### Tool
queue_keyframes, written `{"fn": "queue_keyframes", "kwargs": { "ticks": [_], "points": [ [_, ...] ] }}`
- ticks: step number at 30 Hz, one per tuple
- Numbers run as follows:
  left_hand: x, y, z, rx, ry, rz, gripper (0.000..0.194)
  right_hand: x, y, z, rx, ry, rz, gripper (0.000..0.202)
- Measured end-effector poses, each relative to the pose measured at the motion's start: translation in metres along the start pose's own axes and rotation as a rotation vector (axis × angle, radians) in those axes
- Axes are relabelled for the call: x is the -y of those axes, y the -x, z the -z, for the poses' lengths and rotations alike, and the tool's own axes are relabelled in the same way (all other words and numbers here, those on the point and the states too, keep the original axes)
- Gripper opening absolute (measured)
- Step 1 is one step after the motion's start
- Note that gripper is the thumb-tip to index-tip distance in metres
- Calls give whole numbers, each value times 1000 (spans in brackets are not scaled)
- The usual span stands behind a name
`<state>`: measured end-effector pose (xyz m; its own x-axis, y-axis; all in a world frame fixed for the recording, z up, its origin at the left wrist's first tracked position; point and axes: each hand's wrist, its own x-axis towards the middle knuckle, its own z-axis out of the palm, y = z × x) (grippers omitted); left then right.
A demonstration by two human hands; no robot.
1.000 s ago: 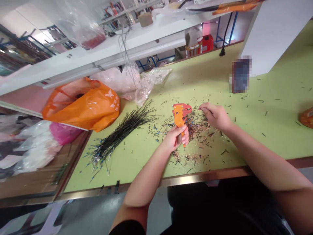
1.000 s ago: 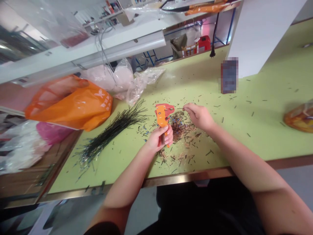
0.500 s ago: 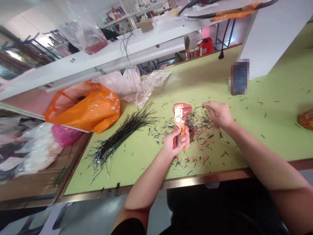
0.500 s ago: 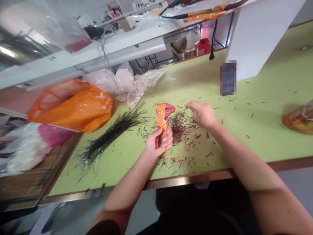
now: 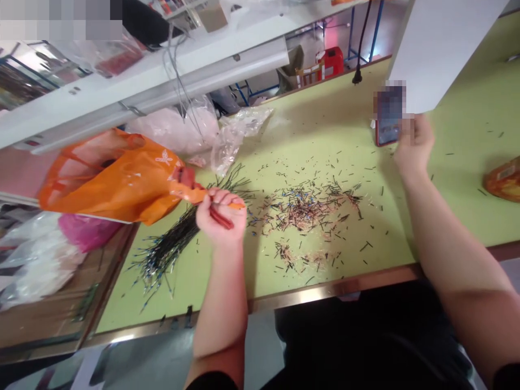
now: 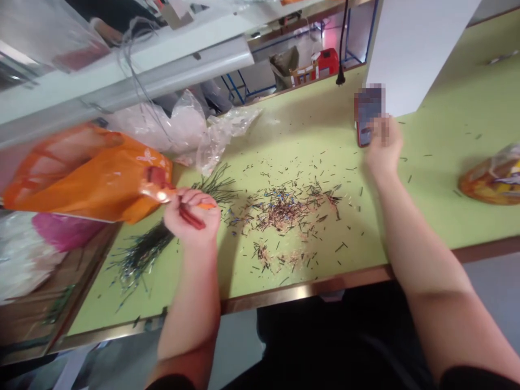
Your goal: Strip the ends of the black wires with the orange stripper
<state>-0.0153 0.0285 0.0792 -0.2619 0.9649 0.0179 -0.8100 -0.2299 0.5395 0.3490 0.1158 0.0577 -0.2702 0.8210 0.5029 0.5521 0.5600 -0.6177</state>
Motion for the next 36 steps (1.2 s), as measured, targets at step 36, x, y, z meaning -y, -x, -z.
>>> {"fn": "queue_keyframes", "kwargs": {
  "ticks": [36],
  "points": [
    [80, 35, 15, 500, -335, 720, 36, 22, 13, -66, -101, 153, 205, 30]
  ]
}}
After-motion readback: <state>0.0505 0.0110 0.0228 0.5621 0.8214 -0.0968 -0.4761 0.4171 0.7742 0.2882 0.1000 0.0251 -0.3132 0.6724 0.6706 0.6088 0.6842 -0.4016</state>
